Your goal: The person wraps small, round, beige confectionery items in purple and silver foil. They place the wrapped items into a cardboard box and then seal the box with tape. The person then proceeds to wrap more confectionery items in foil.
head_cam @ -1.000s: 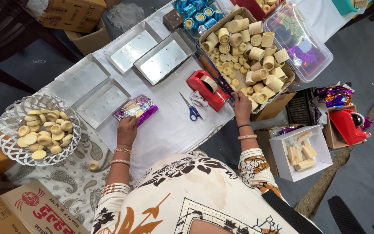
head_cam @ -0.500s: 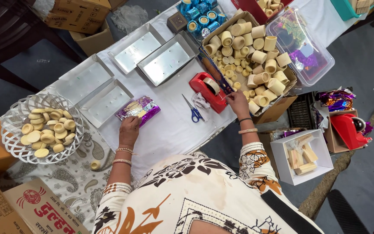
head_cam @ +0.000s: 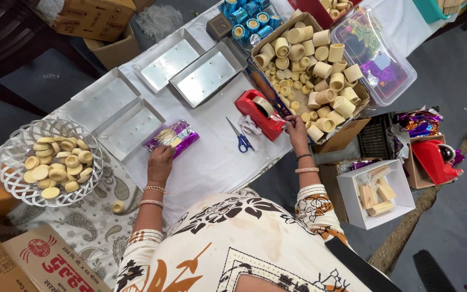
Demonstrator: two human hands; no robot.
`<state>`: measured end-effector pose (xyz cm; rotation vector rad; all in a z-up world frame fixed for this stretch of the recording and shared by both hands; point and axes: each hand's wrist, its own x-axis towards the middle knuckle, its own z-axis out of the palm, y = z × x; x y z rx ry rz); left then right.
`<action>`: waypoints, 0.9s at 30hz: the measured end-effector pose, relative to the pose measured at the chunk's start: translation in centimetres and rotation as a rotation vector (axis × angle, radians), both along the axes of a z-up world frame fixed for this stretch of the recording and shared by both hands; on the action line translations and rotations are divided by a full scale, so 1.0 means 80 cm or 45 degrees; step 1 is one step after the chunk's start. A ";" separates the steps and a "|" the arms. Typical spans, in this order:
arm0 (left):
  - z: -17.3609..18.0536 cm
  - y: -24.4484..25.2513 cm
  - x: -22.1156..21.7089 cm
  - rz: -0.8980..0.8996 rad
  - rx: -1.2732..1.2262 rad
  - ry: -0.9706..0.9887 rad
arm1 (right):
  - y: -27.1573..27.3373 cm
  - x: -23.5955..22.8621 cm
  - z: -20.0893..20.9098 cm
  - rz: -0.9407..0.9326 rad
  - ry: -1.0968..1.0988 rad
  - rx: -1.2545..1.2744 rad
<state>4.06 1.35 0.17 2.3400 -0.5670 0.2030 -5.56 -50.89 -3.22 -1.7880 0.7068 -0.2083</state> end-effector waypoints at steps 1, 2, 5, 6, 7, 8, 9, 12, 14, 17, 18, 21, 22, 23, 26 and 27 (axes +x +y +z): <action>0.000 0.000 0.000 0.000 0.001 0.002 | -0.002 -0.002 -0.007 0.000 0.002 0.001; -0.001 0.000 0.000 -0.001 0.003 -0.010 | -0.005 -0.004 -0.014 -0.031 -0.079 0.109; -0.004 0.002 0.001 -0.007 0.012 -0.025 | -0.006 -0.006 -0.023 -0.094 -0.163 0.251; -0.005 0.002 0.001 -0.009 0.016 -0.029 | -0.006 -0.006 -0.024 -0.122 -0.168 0.282; -0.005 0.001 0.001 -0.011 0.015 -0.028 | -0.006 -0.008 -0.024 -0.124 -0.167 0.281; -0.005 0.002 0.001 -0.011 0.012 -0.020 | -0.006 -0.009 -0.025 -0.140 -0.181 0.298; -0.005 0.002 0.001 -0.011 0.009 -0.012 | -0.005 -0.011 -0.025 -0.156 -0.195 0.315; -0.005 0.002 0.002 -0.016 0.003 -0.006 | -0.012 -0.018 -0.038 -0.179 -0.261 0.459; -0.005 0.003 0.003 -0.024 0.003 -0.005 | -0.014 -0.020 -0.044 -0.174 -0.280 0.437; -0.004 0.002 0.004 -0.034 0.002 -0.002 | -0.009 -0.023 -0.045 -0.153 -0.315 0.383; -0.003 0.002 0.004 -0.032 0.000 0.000 | -0.006 -0.023 -0.043 -0.132 -0.330 0.352; -0.003 0.002 0.004 -0.017 0.011 -0.016 | 0.009 -0.021 -0.036 -0.163 -0.337 0.314; -0.004 0.002 0.003 -0.016 0.012 -0.016 | 0.012 -0.021 -0.033 -0.162 -0.337 0.315; -0.004 0.002 0.003 -0.025 0.011 -0.020 | 0.015 -0.021 -0.031 -0.197 -0.310 0.280; -0.005 0.002 0.003 -0.034 0.014 -0.020 | 0.020 -0.021 -0.030 -0.234 -0.276 0.213; -0.005 0.002 0.003 -0.036 0.018 -0.015 | 0.022 -0.022 -0.031 -0.239 -0.270 0.180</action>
